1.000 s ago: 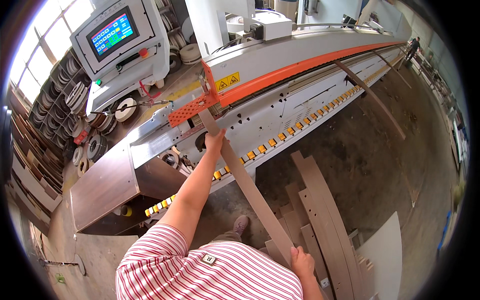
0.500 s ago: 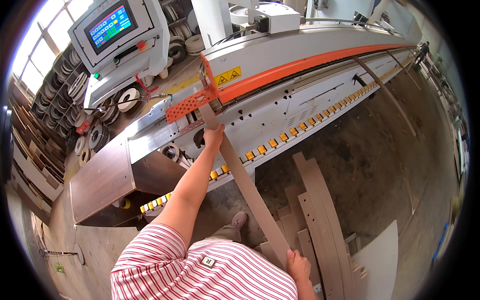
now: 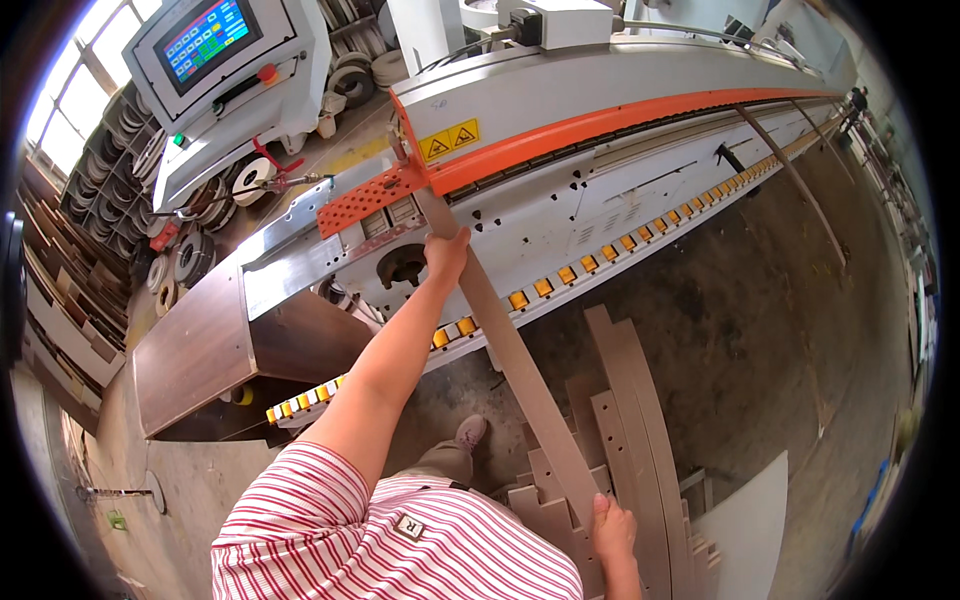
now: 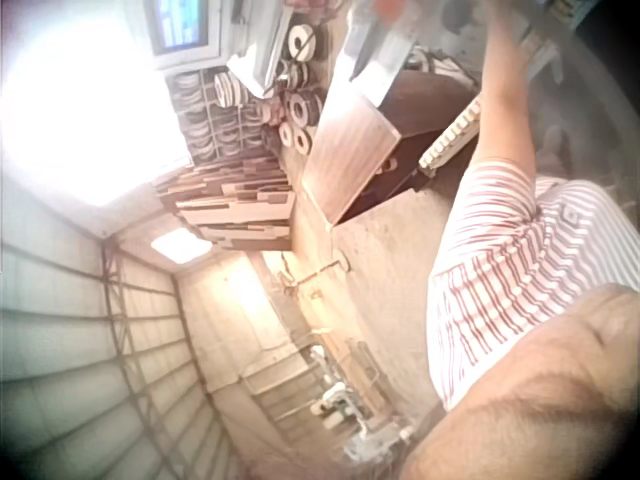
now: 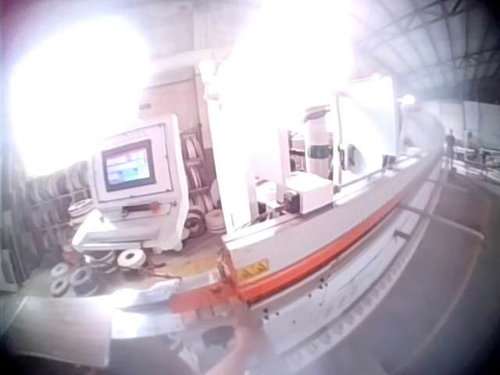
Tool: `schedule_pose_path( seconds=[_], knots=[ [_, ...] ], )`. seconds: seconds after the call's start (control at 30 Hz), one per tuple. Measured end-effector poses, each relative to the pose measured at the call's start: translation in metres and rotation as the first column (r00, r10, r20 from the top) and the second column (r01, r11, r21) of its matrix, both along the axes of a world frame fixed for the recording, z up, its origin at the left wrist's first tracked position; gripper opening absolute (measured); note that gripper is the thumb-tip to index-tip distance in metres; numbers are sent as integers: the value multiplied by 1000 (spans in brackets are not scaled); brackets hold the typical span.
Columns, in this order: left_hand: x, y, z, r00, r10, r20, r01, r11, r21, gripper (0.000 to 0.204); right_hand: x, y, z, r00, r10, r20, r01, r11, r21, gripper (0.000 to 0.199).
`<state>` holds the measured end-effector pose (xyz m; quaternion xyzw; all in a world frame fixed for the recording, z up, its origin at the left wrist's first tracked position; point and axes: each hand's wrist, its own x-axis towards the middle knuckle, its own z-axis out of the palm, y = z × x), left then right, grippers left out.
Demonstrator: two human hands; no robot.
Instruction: The person operates a large industrial woodworking machine, feeding long wooden planks into the conveyor system one by one. They use a handheld tool to trim or adjust the wood pieces after processing and stack the finished planks on the floor.
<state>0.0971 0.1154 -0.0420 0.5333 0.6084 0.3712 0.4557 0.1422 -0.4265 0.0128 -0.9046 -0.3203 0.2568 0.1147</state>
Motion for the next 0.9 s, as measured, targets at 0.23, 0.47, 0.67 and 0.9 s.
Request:
schedule_pose_path(
  seconds=[0.23,0.47,0.67,0.9],
  knots=[
    [69,85,-107,762,-58,-645,425,796,431,49,53,15,12,999,-29,41,24,994,108,47],
    [51,-13,-41,791,-555,-258,598,613,517,35,1,-63,4,888,-327,322,192,902,387,43],
    [-67,-214,-21,460,-887,45,867,460,191,35,-132,-173,-62,965,-212,155,214,977,1,47],
    [-128,-327,-55,-142,-952,270,902,-237,-361,28,-184,-214,-97,992,-89,93,104,979,-176,49]
  ],
)
